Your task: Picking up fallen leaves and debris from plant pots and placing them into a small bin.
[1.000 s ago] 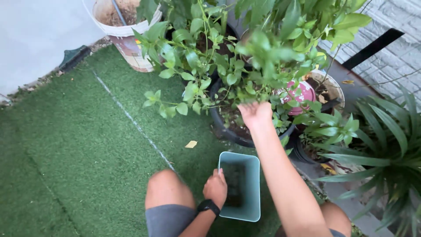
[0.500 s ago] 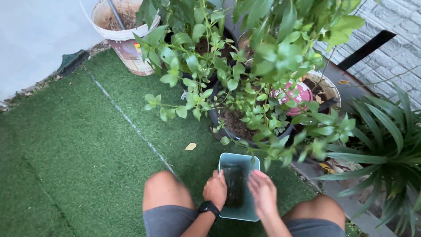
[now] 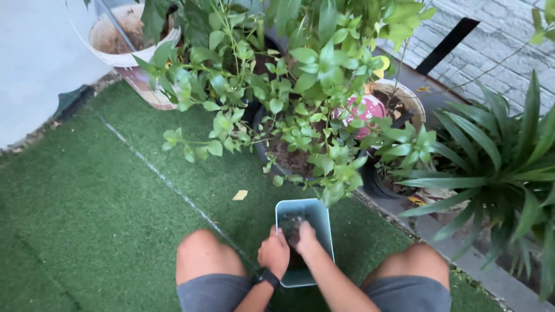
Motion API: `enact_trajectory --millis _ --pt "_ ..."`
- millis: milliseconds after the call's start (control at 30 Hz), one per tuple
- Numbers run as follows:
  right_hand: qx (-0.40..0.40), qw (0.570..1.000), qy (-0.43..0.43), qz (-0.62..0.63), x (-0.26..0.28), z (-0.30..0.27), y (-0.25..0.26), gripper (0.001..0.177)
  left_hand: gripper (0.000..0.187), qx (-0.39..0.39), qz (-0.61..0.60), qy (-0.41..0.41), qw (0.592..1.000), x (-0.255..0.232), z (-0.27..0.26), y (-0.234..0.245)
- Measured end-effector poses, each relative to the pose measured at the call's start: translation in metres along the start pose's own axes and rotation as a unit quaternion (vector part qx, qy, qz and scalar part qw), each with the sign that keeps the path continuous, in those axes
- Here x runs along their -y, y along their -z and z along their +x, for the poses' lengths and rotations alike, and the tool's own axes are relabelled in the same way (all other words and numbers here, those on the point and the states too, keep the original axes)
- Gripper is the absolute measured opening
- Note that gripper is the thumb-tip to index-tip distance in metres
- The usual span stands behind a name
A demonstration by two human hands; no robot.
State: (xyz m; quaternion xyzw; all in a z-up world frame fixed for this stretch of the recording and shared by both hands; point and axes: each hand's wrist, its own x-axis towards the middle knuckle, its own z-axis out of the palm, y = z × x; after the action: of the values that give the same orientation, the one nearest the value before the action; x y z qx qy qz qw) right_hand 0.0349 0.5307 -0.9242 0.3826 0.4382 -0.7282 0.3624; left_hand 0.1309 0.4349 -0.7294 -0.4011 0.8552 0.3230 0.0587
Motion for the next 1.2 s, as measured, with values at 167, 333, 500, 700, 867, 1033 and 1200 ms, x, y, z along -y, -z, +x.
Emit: enact_trajectory --millis 167,333,500,700,867,1033,1200 --pt "0.013 0.985 -0.165 0.055 -0.013 -0.021 -0.014 0.047 0.036 -0.011 0.001 0.029 1.0 0.003 -0.007 -0.005" --pt "-0.005 0.979 -0.107 0.171 -0.037 0.16 0.056 0.025 0.038 -0.015 -0.032 0.019 0.999 0.001 -0.004 0.003" --pt "0.229 0.929 0.062 0.285 0.117 -0.101 -0.122 0.021 0.035 -0.014 -0.045 0.004 0.999 0.004 -0.001 0.002" --pt "0.169 0.94 0.169 0.244 0.172 -0.17 -0.185 0.061 0.033 -0.029 -0.038 0.006 0.999 0.001 -0.001 0.0" --pt "0.09 0.963 0.22 0.124 0.077 -0.215 -0.112 0.055 0.032 0.003 -0.029 0.032 0.999 -0.002 0.001 -0.001" --pt "0.022 0.988 0.153 0.022 0.044 -0.193 -0.033 0.047 0.033 -0.013 -0.035 0.017 0.999 0.0 0.0 0.008" --pt "-0.01 0.948 0.234 -0.215 0.059 -0.22 -0.009 0.038 0.033 -0.025 -0.061 0.019 0.998 -0.008 -0.006 0.02"
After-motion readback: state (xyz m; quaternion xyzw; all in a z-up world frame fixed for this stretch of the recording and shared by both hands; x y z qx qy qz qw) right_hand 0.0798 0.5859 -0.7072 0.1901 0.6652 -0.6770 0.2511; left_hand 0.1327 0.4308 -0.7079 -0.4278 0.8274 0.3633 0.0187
